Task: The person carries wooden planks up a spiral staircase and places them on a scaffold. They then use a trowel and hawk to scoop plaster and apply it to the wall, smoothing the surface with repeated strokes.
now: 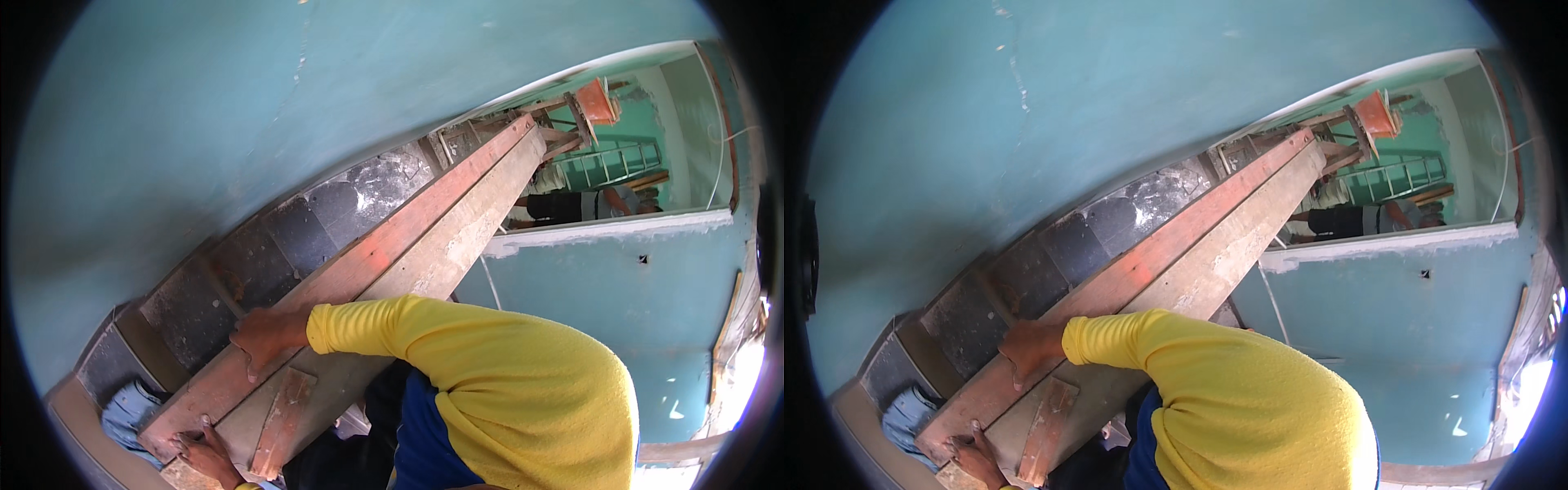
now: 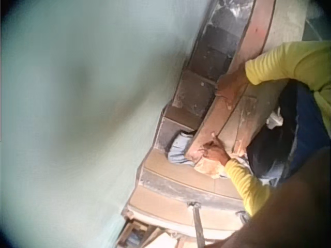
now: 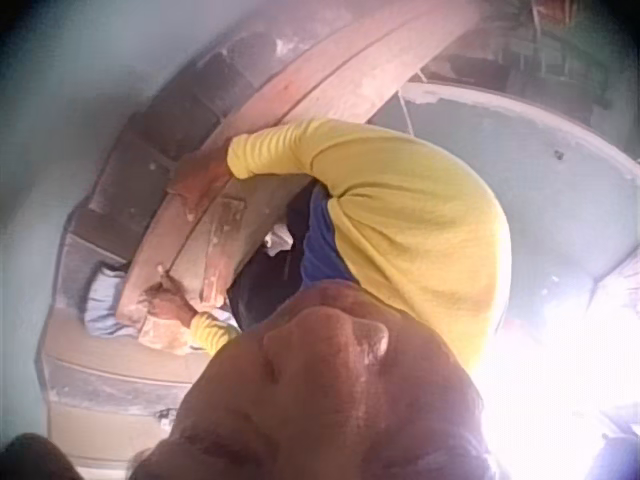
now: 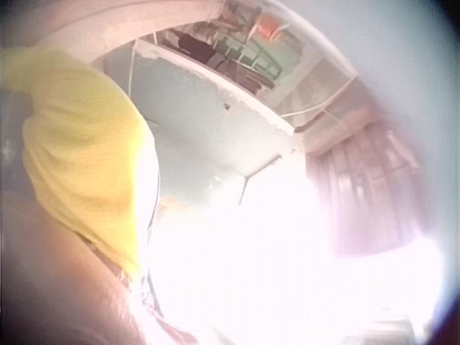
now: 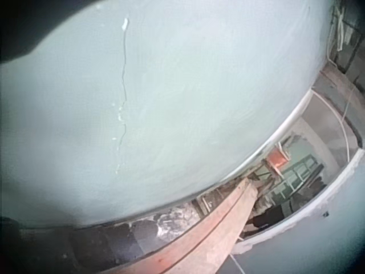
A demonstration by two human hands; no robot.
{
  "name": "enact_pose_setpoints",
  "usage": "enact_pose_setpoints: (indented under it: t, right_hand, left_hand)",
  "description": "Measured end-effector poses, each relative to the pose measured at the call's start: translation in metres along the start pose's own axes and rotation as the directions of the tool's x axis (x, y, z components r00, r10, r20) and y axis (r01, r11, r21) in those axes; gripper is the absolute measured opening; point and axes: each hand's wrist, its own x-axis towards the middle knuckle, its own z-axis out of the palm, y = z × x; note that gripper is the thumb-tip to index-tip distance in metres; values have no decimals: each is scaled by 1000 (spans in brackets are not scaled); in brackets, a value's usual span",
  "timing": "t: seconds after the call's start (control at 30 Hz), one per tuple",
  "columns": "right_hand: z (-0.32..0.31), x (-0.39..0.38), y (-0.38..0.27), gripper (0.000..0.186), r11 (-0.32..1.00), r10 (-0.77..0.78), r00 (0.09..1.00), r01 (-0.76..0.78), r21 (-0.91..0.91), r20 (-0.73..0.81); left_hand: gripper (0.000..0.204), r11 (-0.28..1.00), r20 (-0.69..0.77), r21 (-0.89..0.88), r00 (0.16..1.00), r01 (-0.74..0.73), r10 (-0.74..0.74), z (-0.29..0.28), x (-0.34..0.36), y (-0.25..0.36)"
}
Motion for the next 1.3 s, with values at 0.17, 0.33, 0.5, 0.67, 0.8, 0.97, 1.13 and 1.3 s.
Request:
enact_pose_setpoints:
  t: [0.17, 0.33, 0.5, 0.67, 0.8, 0.97, 1.13, 1.3]
  right_hand:
    - [7, 10, 1, 80, 999, -36, 998, 35, 24, 44]
    - [23, 12, 12, 77, 998, -21, 1000, 21, 58, -4]
    - [-6, 24, -3, 62, 989, 22, 992, -39, 143, 123]
    - [9, 42, -9, 60, 989, -39, 988, 16, 148, 152]
    - [-10, 18, -6, 83, 977, 200, 969, -186, -105, 143]
    - [-25, 22, 16, 82, 983, 182, 972, -182, -10, 149]
    - [-15, 15, 10, 79, 981, 191, 975, -188, -39, 115]
    - [-24, 18, 2, 75, 979, 176, 974, -189, 78, 144]
  left_hand:
    - [104, 999, 111, 12, 992, 52, -53, -5, 0, -1]
    - [99, 999, 131, 12, 991, 33, -34, -3, 0, 1]
    - [75, 971, -108, -160, 981, -178, 162, 31, 16, -39]
    - [59, 982, 8, -188, 1000, 23, -22, 1, -4, -22]
    - [115, 993, -59, -111, 998, -29, 23, 22, -3, 22]
    - [117, 999, -119, -24, 992, -31, 28, -5, -4, 46]
    - [119, 998, -90, -55, 996, -31, 26, -4, -8, 36]
    - [118, 1000, -50, -19, 999, -23, 22, -9, -5, 40]
